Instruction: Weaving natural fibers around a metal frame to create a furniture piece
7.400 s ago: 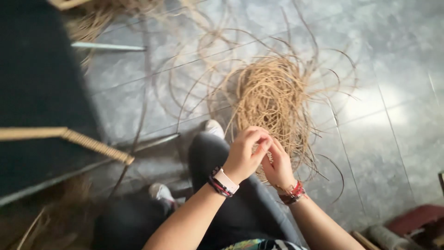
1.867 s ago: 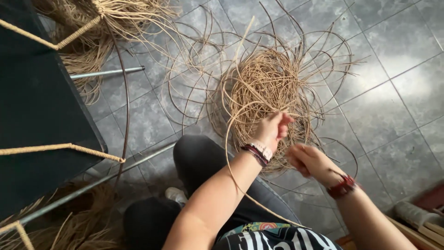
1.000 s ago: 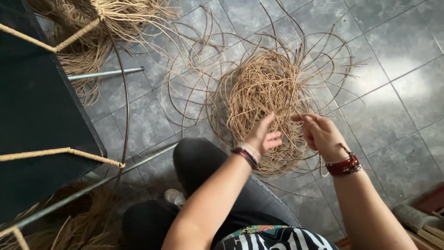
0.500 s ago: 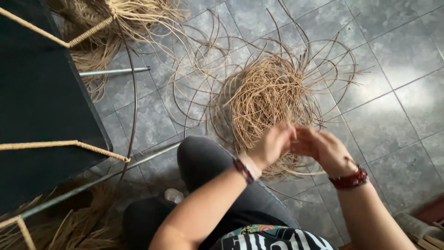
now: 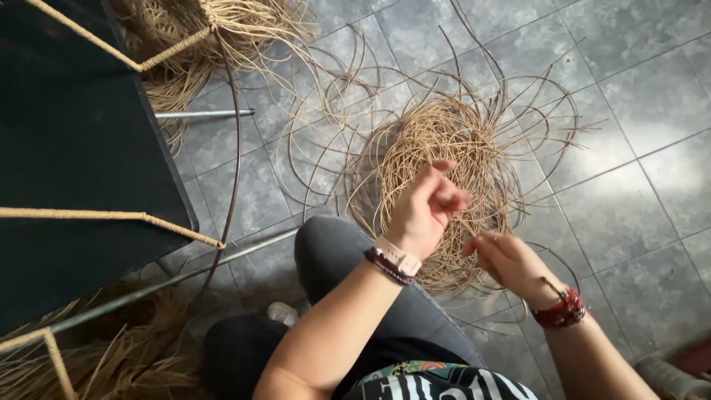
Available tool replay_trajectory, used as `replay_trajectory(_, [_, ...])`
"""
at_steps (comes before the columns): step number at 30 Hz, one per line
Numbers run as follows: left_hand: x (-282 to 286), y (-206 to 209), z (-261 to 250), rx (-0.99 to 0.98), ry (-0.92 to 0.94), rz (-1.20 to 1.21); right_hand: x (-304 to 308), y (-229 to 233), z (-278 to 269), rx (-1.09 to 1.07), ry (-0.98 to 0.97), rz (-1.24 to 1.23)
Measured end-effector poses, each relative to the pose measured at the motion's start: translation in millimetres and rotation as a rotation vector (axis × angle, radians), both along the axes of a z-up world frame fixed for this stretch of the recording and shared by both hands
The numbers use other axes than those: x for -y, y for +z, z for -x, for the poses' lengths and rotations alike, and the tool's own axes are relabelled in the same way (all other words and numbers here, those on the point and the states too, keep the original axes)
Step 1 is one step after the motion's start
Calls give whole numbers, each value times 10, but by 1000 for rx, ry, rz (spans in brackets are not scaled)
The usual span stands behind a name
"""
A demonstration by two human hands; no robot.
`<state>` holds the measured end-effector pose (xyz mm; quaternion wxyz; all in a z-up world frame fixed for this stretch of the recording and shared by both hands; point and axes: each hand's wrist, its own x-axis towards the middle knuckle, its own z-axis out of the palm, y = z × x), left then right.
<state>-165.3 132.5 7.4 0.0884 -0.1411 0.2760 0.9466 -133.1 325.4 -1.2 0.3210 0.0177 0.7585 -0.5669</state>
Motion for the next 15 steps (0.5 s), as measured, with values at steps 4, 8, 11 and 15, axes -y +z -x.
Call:
replay_trajectory(4, [196, 67, 136, 93, 198, 19, -84, -52, -27, 20, 121, -38])
replay_trajectory(8, [448, 177, 182, 16, 290, 77, -152, -113, -44, 54, 270, -350])
replay_trajectory(11, [430, 334, 29, -39, 288, 341, -72, 16, 25, -56, 230, -383])
replay_trajectory(15, [219, 94, -260, -42, 130, 422, 75, 188, 127, -249, 2, -486])
